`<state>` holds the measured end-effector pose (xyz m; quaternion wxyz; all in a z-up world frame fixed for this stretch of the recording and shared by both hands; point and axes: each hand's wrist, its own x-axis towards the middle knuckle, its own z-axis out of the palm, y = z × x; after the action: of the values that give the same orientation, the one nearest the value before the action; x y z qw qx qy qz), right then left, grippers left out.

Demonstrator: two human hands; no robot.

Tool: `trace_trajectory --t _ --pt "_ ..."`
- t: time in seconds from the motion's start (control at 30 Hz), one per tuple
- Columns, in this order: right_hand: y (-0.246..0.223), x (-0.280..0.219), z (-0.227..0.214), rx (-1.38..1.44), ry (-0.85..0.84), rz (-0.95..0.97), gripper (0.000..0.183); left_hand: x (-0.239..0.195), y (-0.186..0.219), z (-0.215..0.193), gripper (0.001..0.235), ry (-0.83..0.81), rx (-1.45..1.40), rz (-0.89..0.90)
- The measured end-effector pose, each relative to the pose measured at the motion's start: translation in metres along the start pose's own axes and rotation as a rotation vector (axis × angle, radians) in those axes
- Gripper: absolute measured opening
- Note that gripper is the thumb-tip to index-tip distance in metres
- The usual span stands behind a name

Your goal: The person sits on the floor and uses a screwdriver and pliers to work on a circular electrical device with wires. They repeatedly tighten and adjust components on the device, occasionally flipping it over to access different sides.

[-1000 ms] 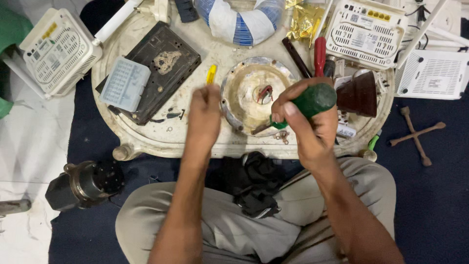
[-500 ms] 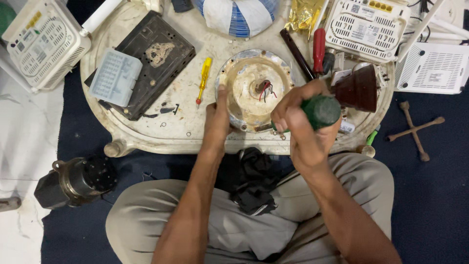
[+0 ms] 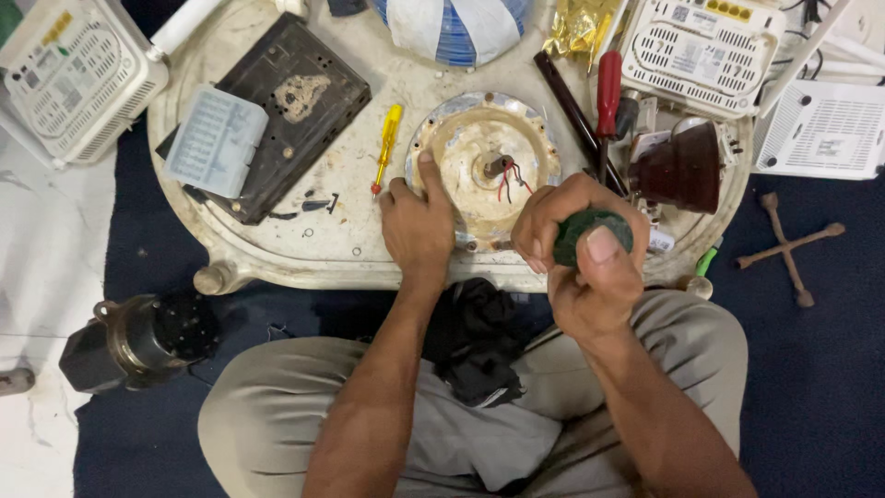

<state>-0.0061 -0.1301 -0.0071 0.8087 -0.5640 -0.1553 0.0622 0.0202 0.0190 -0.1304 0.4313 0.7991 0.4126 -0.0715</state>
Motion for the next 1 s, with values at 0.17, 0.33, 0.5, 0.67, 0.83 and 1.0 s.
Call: trace_trajectory --t 0.17,0.33,0.5,0.67,0.83,1.0 --pt "0.002 0.0 -0.004 0.009 0.001 -0.002 0.06 -0.01 0.005 -0.005 0.067 0.334 -0.133 0.831" --pt "0.0 0.004 -0.011 -0.022 -0.06 0.012 0.065 -0.003 0.013 -0.015 0.069 0.064 -0.178 1.131" --pt "-0.001 -0.001 -0.004 -0.019 -0.005 0.003 0.065 -0.006 0.014 -0.005 0.057 0.054 -0.088 1.193" --pt "-0.01 0.002 -0.007 0.061 -0.071 0.024 0.063 -0.002 0.012 0.001 0.021 0.056 -0.091 1.127" --pt "-0.015 0.009 -0.013 0.004 -0.196 0.006 0.057 -0.001 0.01 0.003 0.022 0.089 -0.06 1.153" --pt "-0.006 0.025 -0.024 0.005 -0.309 -0.098 0.048 0.001 0.009 0.004 0.025 0.109 -0.058 1.14"
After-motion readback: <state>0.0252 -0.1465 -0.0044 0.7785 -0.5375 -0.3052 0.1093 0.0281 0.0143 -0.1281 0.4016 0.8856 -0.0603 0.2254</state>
